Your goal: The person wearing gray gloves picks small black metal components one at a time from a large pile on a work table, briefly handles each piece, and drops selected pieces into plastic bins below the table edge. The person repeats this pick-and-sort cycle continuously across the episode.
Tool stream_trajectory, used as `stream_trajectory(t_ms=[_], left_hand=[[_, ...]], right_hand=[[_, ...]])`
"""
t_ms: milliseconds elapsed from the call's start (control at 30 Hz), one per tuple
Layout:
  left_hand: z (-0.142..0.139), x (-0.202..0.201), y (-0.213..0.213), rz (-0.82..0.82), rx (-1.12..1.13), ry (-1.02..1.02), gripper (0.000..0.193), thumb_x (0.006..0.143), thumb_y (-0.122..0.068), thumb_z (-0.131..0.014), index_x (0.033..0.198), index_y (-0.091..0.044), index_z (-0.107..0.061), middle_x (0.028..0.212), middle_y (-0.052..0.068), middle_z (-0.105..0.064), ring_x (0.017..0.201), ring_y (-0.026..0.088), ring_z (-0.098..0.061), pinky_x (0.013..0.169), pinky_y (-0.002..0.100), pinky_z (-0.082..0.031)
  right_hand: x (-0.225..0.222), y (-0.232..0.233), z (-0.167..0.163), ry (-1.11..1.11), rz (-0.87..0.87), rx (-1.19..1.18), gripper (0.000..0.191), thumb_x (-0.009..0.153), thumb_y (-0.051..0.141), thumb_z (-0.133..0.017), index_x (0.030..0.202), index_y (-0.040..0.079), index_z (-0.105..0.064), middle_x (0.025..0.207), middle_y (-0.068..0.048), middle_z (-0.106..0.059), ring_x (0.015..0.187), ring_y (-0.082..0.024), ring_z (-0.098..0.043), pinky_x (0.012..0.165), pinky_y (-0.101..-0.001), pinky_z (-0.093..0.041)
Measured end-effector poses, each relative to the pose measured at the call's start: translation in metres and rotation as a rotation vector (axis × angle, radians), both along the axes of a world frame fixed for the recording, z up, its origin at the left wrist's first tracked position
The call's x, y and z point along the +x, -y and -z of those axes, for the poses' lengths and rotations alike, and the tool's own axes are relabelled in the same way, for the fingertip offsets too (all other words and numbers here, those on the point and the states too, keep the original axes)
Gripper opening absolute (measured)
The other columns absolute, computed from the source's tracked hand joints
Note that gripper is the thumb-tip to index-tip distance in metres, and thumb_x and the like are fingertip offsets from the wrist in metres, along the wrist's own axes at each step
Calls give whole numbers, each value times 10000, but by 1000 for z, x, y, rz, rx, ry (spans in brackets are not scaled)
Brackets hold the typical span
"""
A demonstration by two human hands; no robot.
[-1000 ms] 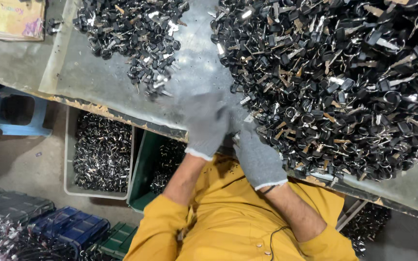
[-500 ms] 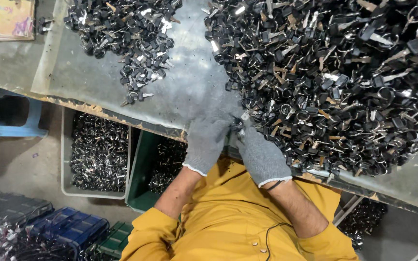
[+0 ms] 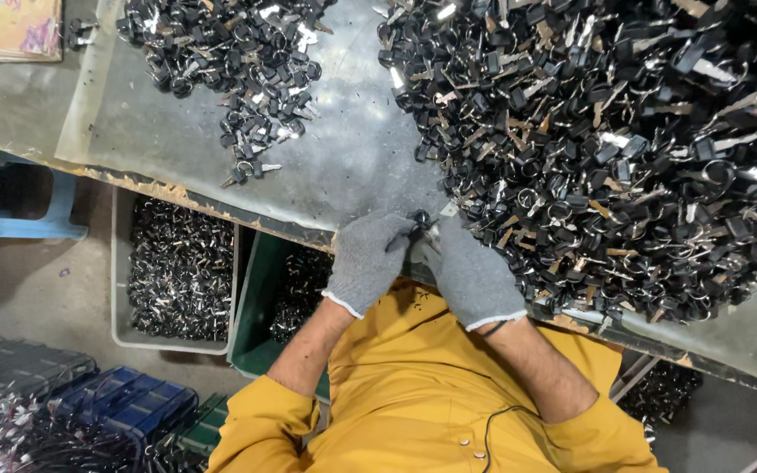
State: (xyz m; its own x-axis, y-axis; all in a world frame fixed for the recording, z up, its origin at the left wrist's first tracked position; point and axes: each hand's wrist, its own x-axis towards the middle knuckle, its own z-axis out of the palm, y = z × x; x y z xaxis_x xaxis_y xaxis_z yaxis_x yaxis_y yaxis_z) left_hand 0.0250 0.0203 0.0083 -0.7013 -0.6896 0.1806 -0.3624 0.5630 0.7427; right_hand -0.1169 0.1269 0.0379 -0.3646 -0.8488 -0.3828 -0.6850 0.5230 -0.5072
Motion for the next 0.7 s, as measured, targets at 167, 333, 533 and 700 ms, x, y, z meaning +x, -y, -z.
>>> stream_trajectory(t_ms=[167,333,533,700], left_hand=[[8,-3,-4,21,-33,15,112,853,-46,-674,950,-88,-713,895,118,-711,856,348,-697,765,450,-549],[9,0,0,45,-16,36,130,816,-66,-689,944,-86,-692,873,122,-708,847,361,-694,737,475,-538],[0,-3,-5,-1,26,234,87,870,-169,-703,904,-92,-680,825,162,-694,828,388,-689,720,509,-529],[-14,3,5,49,162,563,295,929,-406,-715,928,-111,-721,806,179,-698,811,413,-686,731,530,-526]], right_hand=[[7,11,6,-115,-6,191,446,1064,305,-475,1297,-71,-421,896,-269,-720,762,-438,-737,611,-526,-596],[-1,7,10,-14,-28,109,350,1017,324,-505,1208,31,-498,860,-252,-721,812,-452,-714,668,-552,-564],[11,5,-2,-75,26,87,292,1031,307,-480,1205,77,-521,900,-241,-728,807,-454,-721,655,-560,-566],[2,5,-17,126,104,211,382,1046,367,-483,1371,168,-467,992,-272,-734,844,-476,-705,699,-584,-545]])
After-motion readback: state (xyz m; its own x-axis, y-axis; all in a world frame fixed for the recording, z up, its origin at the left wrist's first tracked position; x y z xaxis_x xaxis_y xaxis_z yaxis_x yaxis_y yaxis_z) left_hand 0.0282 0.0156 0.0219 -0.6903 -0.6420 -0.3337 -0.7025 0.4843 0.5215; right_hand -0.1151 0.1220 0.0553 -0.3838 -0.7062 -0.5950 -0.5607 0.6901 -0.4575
